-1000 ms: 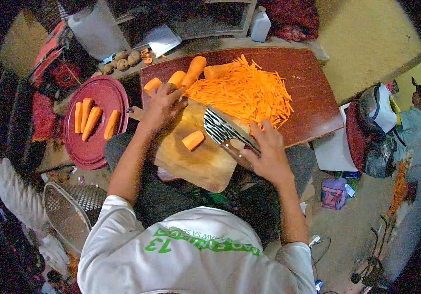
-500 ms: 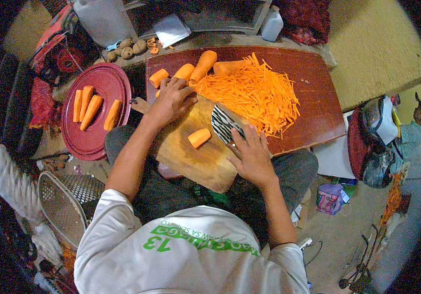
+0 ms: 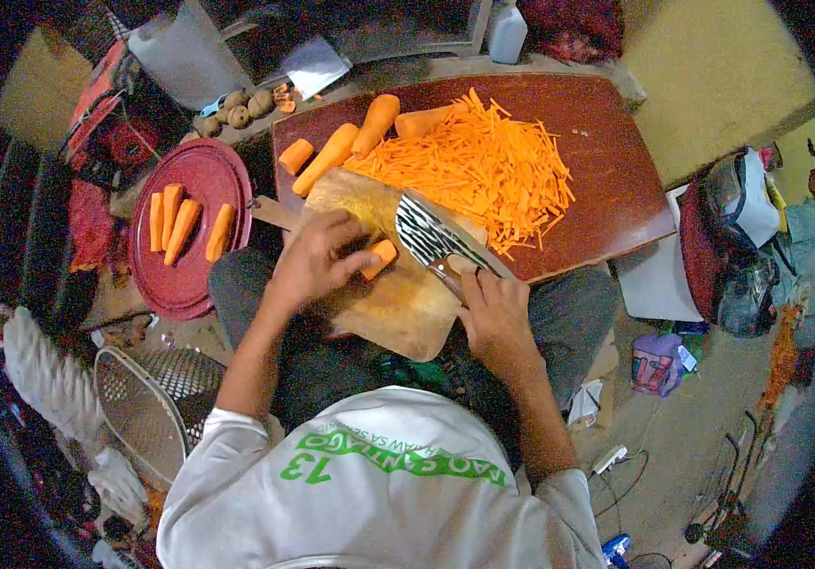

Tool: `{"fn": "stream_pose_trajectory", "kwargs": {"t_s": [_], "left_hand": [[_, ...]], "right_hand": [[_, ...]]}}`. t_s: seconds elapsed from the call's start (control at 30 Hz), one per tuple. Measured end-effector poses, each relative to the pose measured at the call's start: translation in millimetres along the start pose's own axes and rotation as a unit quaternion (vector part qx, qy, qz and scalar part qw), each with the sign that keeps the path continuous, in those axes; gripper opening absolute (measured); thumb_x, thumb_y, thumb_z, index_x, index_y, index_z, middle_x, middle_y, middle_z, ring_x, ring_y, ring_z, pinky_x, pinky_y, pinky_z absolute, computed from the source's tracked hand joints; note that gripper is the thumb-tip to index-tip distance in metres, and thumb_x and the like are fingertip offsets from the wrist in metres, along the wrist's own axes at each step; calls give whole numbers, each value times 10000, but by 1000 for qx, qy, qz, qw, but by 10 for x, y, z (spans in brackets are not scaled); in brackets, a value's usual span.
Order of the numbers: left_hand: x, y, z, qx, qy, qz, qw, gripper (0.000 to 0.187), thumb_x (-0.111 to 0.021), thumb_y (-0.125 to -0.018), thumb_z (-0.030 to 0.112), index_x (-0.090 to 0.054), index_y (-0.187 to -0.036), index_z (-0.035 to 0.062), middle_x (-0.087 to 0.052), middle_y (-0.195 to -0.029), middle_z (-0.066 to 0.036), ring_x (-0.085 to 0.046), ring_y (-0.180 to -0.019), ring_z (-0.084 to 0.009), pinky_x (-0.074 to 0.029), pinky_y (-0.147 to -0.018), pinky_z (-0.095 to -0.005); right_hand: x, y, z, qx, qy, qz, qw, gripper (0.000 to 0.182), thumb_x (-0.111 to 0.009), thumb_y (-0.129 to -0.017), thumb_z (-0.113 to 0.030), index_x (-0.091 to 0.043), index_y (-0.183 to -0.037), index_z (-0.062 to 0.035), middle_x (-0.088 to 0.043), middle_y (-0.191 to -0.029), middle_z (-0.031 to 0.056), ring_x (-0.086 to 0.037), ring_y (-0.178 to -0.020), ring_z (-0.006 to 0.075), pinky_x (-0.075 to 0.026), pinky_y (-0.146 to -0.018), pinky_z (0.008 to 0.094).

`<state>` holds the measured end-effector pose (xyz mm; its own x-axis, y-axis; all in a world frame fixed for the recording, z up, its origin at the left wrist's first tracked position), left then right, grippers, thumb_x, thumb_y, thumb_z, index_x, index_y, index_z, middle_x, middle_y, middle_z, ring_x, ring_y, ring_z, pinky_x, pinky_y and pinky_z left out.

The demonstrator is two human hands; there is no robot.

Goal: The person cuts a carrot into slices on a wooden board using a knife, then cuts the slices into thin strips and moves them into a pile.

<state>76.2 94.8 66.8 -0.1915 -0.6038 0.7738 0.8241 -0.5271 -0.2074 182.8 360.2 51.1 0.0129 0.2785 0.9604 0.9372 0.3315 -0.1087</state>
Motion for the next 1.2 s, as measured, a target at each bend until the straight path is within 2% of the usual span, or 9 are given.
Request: {"fn": "stream_pose_trajectory", "kwargs": {"t_s": [0.13,0.27,0.67,0.73,0.9,1.0,1.03,1.13,1.2], "left_hand": [[-250,185,170,-29,-21,59,998,432,-850,-883,244,-734,-1217,-5,-662,-1091,-225,-655,-1031,-432,-540,-902,-504],[-334,197,191,14,-32,21,999,469,-831,-915,288,-723,-1271,2,-637,-1083,-227,-663,-1034,-435,-561,-899,-506],[-376,197,123,-1,-42,101,994,423,-804,-891,175,-697,-1273,28,-614,-1068,-205,-621,-1025,-418,-527,-908,-514],[-371,133,1,6,-68,119,991,451,-823,-902,218,-699,-1289,23,-635,-1123,-215,-641,-1049,-421,-540,-922,-504],[-74,19,-88,27,-110,114,987,500,-853,-905,320,-710,-1266,6,-656,-1177,-220,-645,-1099,-411,-530,-974,-501],[-8,-46,-549,83,-27,111,990,493,-848,-916,307,-719,-1278,-1,-664,-1190,-220,-651,-1132,-399,-528,-996,-479],[132,-93,-555,70,29,158,984,449,-843,-930,270,-732,-1271,1,-668,-1186,-216,-654,-1150,-386,-525,-1007,-464],[457,-178,-692,31,-77,259,962,425,-844,-928,274,-751,-1222,-18,-670,-1122,-215,-650,-1051,-411,-530,-943,-493],[592,-296,-920,74,-96,242,963,425,-848,-918,256,-754,-1230,-18,-671,-1122,-211,-644,-1069,-405,-527,-948,-487]], "right_hand": [[-78,-17,49,14,-8,-3,1000,583,-743,-966,-238,-564,-1470,-7,-666,-1146,180,-599,-1082,364,-414,-990,515],[-43,-248,-32,-11,16,-81,997,552,-721,-993,-244,-555,-1464,-10,-680,-1108,186,-625,-1073,377,-433,-964,505],[-1,-230,6,-37,-90,-39,995,393,-671,-1000,-156,-585,-1343,16,-648,-1252,244,-631,-1132,446,-508,-987,527],[-76,-224,18,-35,-86,-42,995,396,-671,-1001,-152,-582,-1352,10,-623,-1294,244,-629,-1148,448,-515,-986,527],[-159,-233,13,-57,-101,-55,992,404,-671,-1007,-154,-571,-1369,-7,-584,-1326,237,-624,-1194,452,-529,-994,528],[-204,-229,37,-66,-99,-67,991,421,-675,-1008,-157,-561,-1388,-14,-581,-1325,232,-627,-1200,455,-536,-991,530],[-208,-224,34,-67,-97,-69,991,427,-677,-1007,-156,-558,-1391,-15,-580,-1328,231,-630,-1194,455,-539,-985,531],[-185,-234,11,-48,-81,-41,995,385,-674,-999,-171,-561,-1331,-13,-583,-1250,222,-664,-1106,440,-560,-924,532],[-183,-240,12,-41,-75,-27,996,367,-675,-994,-180,-564,-1301,-14,-584,-1209,215,-681,-1064,432,-571,-892,535]]}}
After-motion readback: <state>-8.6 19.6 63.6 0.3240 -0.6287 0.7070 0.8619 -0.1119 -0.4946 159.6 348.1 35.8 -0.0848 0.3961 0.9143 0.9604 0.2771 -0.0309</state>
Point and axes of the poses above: each hand's wrist, its own y-axis away from the middle knuckle, its own x-axis out of the back of the hand, z = x × y, the point moved 5 cm from there along -y, towards the middle knuckle
